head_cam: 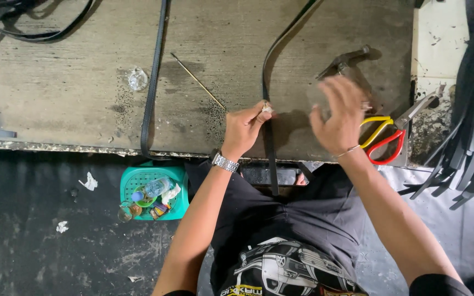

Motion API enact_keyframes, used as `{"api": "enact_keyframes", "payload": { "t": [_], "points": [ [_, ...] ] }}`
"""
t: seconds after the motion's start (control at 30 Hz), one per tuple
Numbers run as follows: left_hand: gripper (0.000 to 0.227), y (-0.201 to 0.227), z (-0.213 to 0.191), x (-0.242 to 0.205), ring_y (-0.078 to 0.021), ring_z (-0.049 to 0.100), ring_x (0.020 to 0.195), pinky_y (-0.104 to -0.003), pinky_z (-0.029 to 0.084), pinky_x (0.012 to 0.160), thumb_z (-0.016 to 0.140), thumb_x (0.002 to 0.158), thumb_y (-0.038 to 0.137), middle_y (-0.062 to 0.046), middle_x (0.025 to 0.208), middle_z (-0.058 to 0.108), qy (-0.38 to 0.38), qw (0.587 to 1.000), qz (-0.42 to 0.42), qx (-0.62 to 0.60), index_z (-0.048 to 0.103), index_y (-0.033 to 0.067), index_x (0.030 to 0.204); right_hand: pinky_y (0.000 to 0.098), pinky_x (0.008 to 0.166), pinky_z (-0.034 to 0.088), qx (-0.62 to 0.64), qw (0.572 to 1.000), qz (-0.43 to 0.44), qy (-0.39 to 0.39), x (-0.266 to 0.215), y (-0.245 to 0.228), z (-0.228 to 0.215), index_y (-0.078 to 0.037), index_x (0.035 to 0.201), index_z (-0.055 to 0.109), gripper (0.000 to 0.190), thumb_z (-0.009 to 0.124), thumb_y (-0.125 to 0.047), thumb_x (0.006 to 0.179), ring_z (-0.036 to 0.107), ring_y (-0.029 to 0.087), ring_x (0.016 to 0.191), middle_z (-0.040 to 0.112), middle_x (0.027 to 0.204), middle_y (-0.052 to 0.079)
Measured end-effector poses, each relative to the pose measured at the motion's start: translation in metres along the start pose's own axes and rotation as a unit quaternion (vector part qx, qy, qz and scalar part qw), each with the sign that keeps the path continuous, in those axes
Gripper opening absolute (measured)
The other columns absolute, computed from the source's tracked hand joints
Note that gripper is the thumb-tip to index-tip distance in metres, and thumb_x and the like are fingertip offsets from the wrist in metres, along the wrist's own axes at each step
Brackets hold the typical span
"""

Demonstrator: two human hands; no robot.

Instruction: Hammering rivets into a leather strap on a workbench.

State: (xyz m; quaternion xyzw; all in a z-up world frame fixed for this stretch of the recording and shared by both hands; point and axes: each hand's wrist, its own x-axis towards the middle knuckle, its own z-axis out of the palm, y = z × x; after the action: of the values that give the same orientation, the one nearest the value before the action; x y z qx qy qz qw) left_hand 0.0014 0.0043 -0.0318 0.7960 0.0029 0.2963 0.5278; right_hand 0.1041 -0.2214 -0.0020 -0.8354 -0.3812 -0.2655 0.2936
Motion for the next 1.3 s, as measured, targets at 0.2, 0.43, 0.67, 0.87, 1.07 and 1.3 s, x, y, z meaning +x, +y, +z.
{"api": "enact_keyframes", "payload": {
  "t": [0.2,0.43,0.67,0.87,1.07,1.3],
  "points": [
    [0.022,0.019,0.000,0.006,-0.0341,0.074,0.082,-0.035,0.061,0.066,0.072,0.098,0.029,-0.012,0.079,0.077,-0.005,1.000,0.014,-0.021,0.078,0.0128,0.111,0.0503,0.075,0.052,-0.356,0.902,0.164,-0.183,-0.027,0.077,-0.014,-0.015,0.119,0.073,0.043,0.067,-0.054,0.100,0.048,0.025,0.114,0.060,0.112,0.001],
    [0.023,0.002,0.003,-0.001,-0.0327,0.075,0.080,-0.033,0.060,0.065,0.076,0.094,0.025,-0.012,0.079,0.077,-0.009,0.999,0.023,-0.030,0.078,0.0126,0.114,0.0620,0.078,0.049,-0.105,0.945,0.234,-0.201,-0.004,0.042,-0.038,0.004,0.125,0.063,0.056,0.055,-0.050,0.115,0.070,0.052,0.089,0.072,0.087,0.029],
    [0.025,0.000,0.004,-0.005,-0.0331,0.075,0.076,-0.035,0.060,0.062,0.073,0.098,0.025,-0.016,0.081,0.076,-0.028,0.999,0.021,-0.002,0.076,0.0124,0.119,0.0423,0.054,0.050,0.072,0.962,0.165,-0.204,0.024,-0.068,-0.081,-0.009,0.091,0.054,0.038,0.054,-0.043,0.110,0.061,0.042,0.060,0.055,0.059,0.016],
    [0.024,0.002,0.004,-0.005,-0.0371,0.073,0.078,-0.036,0.058,0.058,0.074,0.097,0.027,-0.017,0.084,0.076,-0.030,0.999,0.016,-0.009,0.077,0.0107,0.115,0.0419,0.055,0.051,0.069,0.977,0.113,-0.169,0.020,-0.068,-0.094,-0.006,0.095,0.059,0.032,0.059,-0.035,0.108,0.065,0.044,0.065,0.054,0.059,0.017],
    [0.024,-0.001,0.005,-0.008,-0.0359,0.074,0.076,-0.035,0.058,0.059,0.072,0.099,0.026,-0.016,0.084,0.076,-0.034,0.999,0.013,-0.004,0.076,0.0125,0.118,0.0477,0.054,0.050,0.074,0.962,0.136,-0.224,0.035,-0.073,-0.087,-0.004,0.092,0.058,0.037,0.061,-0.038,0.107,0.066,0.049,0.071,0.058,0.061,0.023],
    [0.039,0.001,-0.002,-0.001,-0.0027,0.045,0.044,-0.022,0.032,0.040,0.054,0.105,0.042,0.003,0.065,0.071,-0.085,0.991,0.064,0.084,0.079,0.0134,0.110,0.0566,0.049,0.038,-0.157,0.972,0.112,-0.136,0.026,-0.011,-0.077,0.000,0.124,0.058,0.049,0.041,-0.046,0.119,0.061,0.052,0.064,0.066,0.082,0.025]
  ]
}}
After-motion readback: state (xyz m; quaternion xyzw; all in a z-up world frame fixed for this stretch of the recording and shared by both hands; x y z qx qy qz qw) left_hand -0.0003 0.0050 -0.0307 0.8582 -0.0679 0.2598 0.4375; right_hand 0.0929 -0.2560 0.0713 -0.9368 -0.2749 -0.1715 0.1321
